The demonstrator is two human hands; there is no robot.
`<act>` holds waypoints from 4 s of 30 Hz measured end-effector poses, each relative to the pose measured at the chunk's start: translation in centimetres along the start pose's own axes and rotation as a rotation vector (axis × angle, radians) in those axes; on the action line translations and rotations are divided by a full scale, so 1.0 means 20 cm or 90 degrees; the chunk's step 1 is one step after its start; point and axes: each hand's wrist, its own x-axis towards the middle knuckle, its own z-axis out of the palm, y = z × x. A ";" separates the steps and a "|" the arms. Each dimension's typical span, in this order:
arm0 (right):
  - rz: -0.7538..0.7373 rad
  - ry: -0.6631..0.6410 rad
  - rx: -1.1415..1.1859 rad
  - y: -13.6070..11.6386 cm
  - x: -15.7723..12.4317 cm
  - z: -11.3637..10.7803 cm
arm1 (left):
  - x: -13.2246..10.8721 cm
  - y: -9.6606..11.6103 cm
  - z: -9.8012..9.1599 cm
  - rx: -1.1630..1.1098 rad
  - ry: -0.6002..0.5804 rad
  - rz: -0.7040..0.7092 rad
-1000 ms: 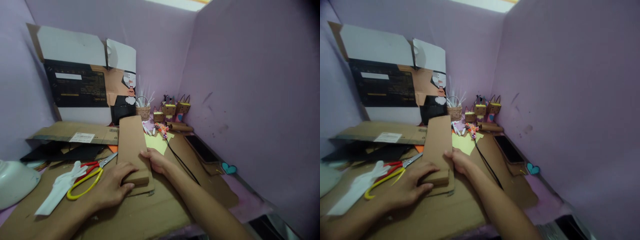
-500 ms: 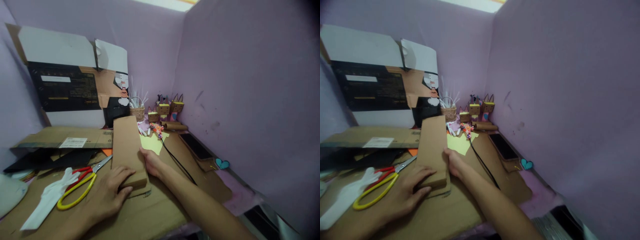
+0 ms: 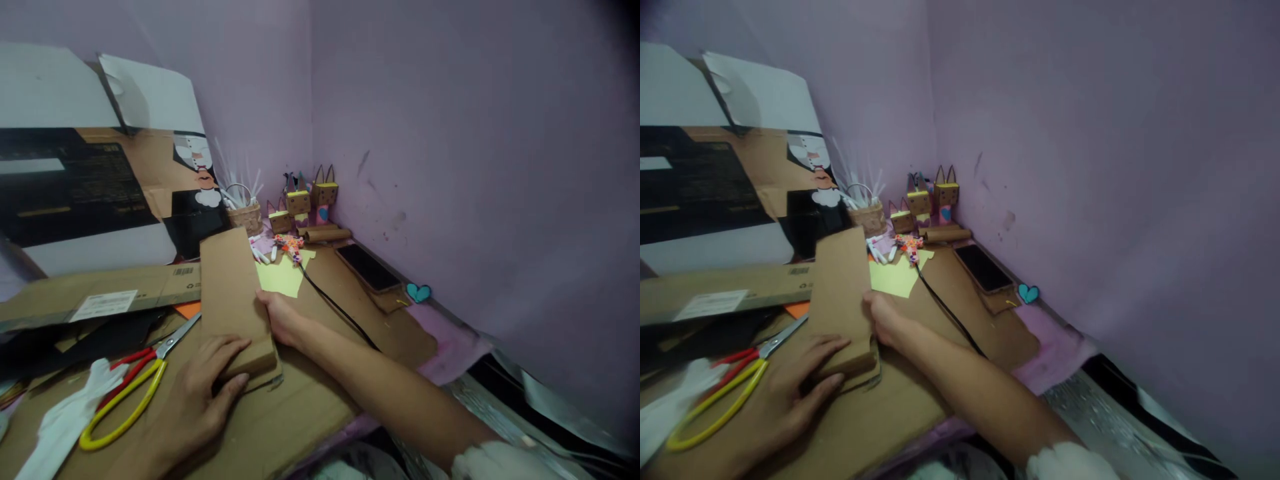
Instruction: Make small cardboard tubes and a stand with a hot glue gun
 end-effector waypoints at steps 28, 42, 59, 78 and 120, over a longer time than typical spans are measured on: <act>-0.182 -0.150 -0.078 -0.05 -0.15 0.00 | -0.19 -0.67 -0.66 0.444 0.156 -0.482; -0.345 -0.321 -0.084 -0.05 -0.23 0.12 | 0.02 0.01 -0.17 0.180 0.069 0.017; -0.539 -0.178 -0.305 -0.07 -0.27 0.06 | 0.00 -0.01 -0.09 -0.317 0.403 -0.319; -0.369 -0.094 -0.142 -0.20 -0.27 -0.03 | -0.02 -0.12 -0.28 -0.083 0.368 0.120; -0.252 -0.277 -0.241 0.02 -0.38 0.08 | 0.01 0.02 -0.14 -0.014 0.415 -0.012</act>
